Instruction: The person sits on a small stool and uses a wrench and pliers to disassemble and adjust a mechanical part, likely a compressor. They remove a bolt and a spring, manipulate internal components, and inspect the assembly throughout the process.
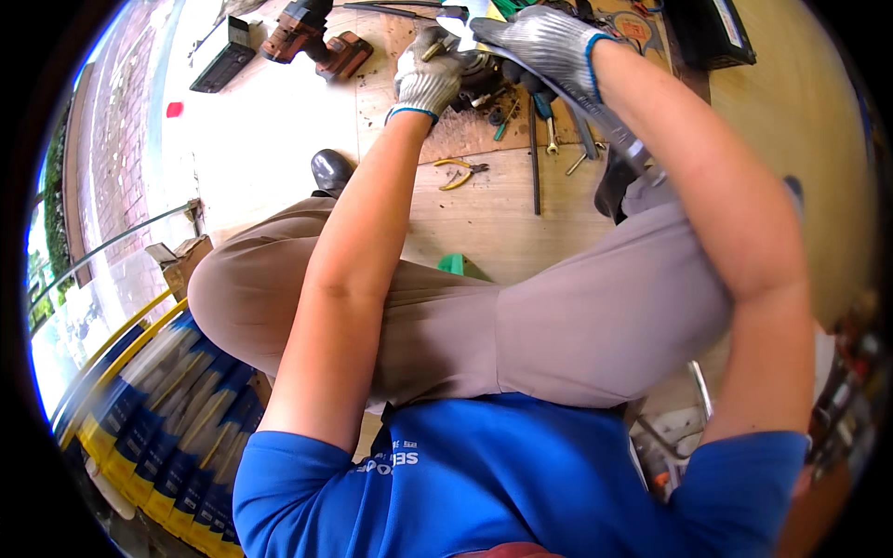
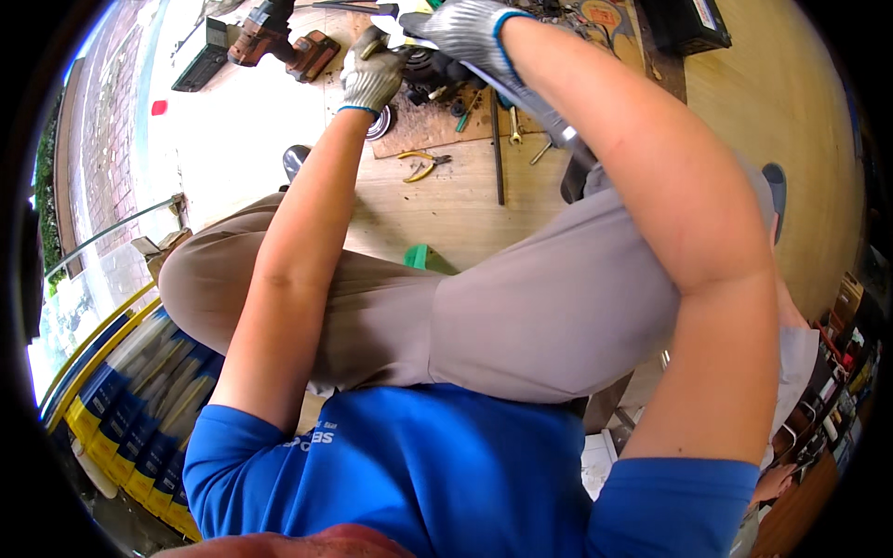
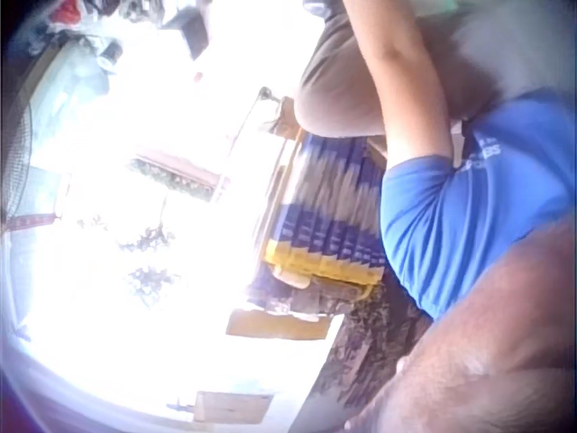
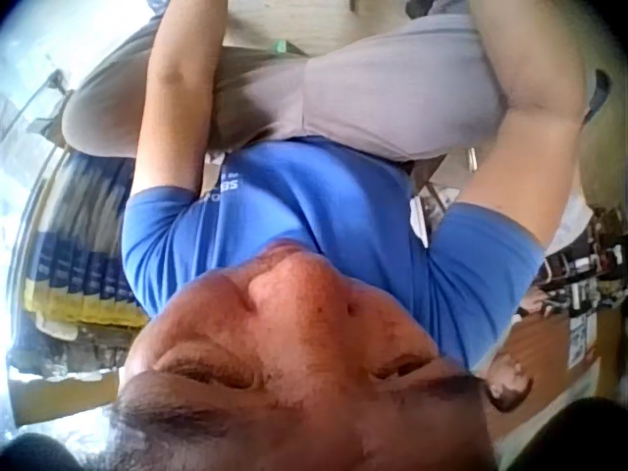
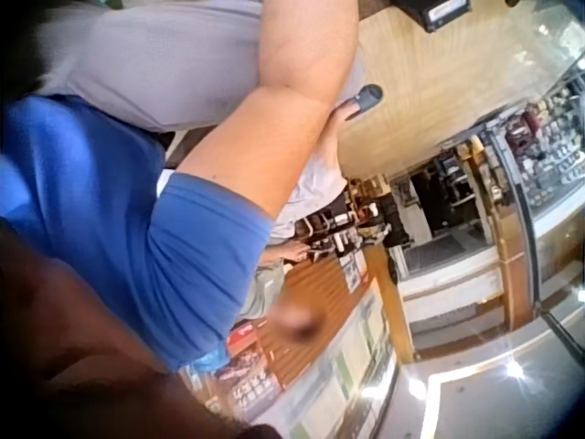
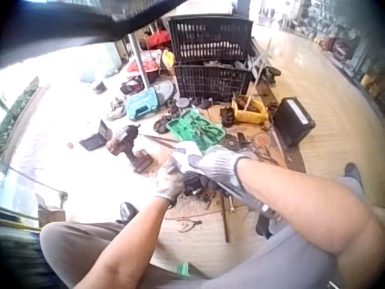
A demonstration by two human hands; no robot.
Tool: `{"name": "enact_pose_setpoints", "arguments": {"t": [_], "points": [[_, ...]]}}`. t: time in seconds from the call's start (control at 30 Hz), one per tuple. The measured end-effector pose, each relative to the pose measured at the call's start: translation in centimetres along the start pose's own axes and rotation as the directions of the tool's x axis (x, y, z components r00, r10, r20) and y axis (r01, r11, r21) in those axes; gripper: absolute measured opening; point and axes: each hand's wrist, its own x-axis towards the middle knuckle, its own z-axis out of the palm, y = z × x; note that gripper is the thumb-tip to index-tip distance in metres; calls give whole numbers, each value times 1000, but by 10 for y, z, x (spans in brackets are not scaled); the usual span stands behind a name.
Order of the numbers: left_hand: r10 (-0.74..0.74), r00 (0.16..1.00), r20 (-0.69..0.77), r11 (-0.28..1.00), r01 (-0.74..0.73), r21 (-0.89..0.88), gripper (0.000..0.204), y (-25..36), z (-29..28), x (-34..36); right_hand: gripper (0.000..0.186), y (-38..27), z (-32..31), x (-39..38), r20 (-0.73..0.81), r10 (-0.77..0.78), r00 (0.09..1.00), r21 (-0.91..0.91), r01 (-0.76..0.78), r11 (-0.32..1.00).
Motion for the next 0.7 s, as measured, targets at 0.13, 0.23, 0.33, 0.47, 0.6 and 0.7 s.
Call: {"name": "enact_pose_setpoints", "arguments": {"t": [0.13, 0.23, 0.33, 0.47, 0.6, 0.7], "points": [[-91, 974, -206, 974, 44, -223, 29, -25, 43, 7, 38, 33, 51, 8, -98, -699, 709, -723, 432, 539], [-192, 965, -175, 899, 102, -425, 37, -59, 44, 6, 27, -34, 99, -25, -118, -508, 853, -874, 154, 461], [-249, 966, -76, 835, 174, -522, 42, -23, 43, 22, 27, -23, 83, -16, -113, -444, 889, -727, 230, 646], [-348, 932, 97, 849, 358, -389, 46, 30, -4, -2, 27, -24, 49, -26, 17, -591, 806, -906, 263, 332], [-131, 991, 28, 982, 134, -132, 42, 17, -14, -4, 39, -14, -12, -29, -11, -270, 963, 400, 251, 881], [-168, 985, 43, 953, 174, -249, 45, 28, -14, 1, 41, -10, -42, -38, -81, -168, 982, 40, 171, 984]]}}
